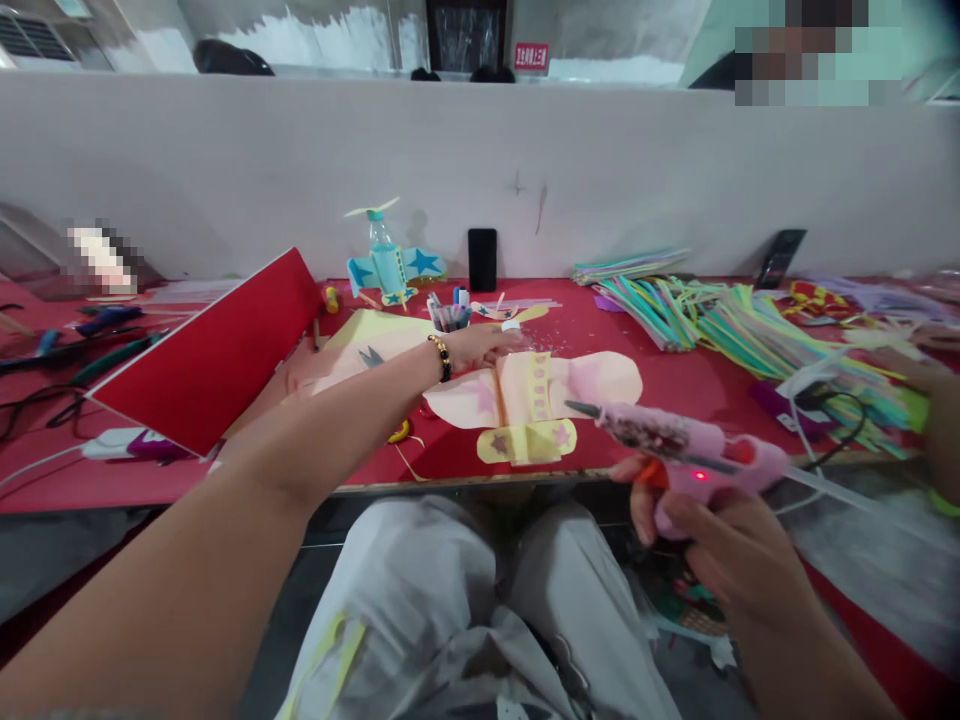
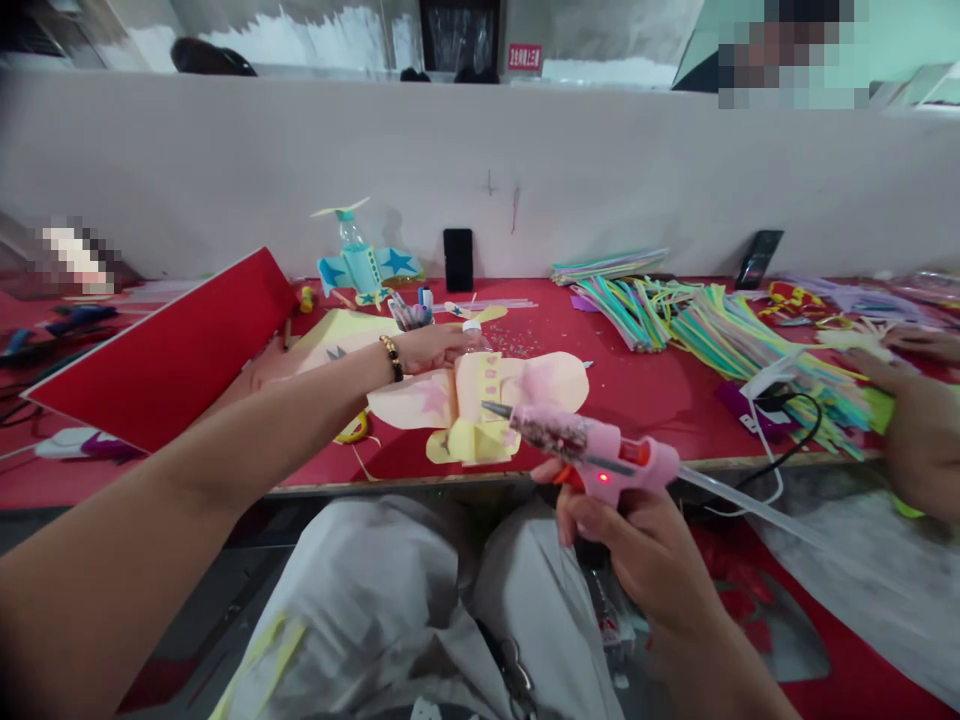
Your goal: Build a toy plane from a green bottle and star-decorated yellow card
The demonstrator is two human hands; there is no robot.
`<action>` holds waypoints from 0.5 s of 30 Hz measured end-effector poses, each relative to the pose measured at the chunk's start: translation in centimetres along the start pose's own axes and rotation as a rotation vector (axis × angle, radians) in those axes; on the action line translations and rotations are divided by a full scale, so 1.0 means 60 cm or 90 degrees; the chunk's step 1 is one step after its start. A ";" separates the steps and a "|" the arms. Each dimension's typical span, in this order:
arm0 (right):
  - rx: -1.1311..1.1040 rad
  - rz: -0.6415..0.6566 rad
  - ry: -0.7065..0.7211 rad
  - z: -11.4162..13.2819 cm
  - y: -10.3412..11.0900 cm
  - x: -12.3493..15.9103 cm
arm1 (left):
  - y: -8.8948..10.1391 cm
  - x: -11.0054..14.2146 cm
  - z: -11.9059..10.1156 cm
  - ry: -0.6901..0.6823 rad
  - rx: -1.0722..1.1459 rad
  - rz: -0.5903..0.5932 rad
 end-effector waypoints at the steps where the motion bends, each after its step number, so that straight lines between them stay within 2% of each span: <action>1: -0.013 -0.015 0.003 -0.004 0.001 -0.017 | 0.003 -0.006 0.005 0.016 -0.022 0.005; 5: -0.075 -0.080 -0.028 -0.035 0.009 -0.074 | 0.016 -0.017 0.005 0.063 -0.137 0.015; 7: -0.105 -0.115 -0.042 -0.052 0.021 -0.094 | 0.033 -0.015 -0.020 0.057 -0.207 -0.002; 9: -0.116 -0.157 -0.055 -0.069 0.045 -0.110 | 0.056 0.006 -0.066 0.011 -0.269 -0.038; 11: -0.102 -0.211 -0.091 -0.093 0.081 -0.123 | 0.076 0.058 -0.126 -0.065 -0.311 -0.086; 13: -0.077 -0.259 -0.136 -0.120 0.119 -0.136 | 0.079 0.141 -0.178 -0.144 -0.333 -0.126; 15: -0.065 -0.294 -0.157 -0.141 0.151 -0.152 | 0.045 0.231 -0.192 -0.199 -0.340 -0.102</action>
Point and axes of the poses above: each hand's wrist, its own x-axis away from the middle knuckle, its own y-axis out of the back of the hand, z = x × y, the point moved 10 cm from there along -x, towards the middle knuckle, and after that the axes turned 10 degrees about x, right-handed, at the moved point
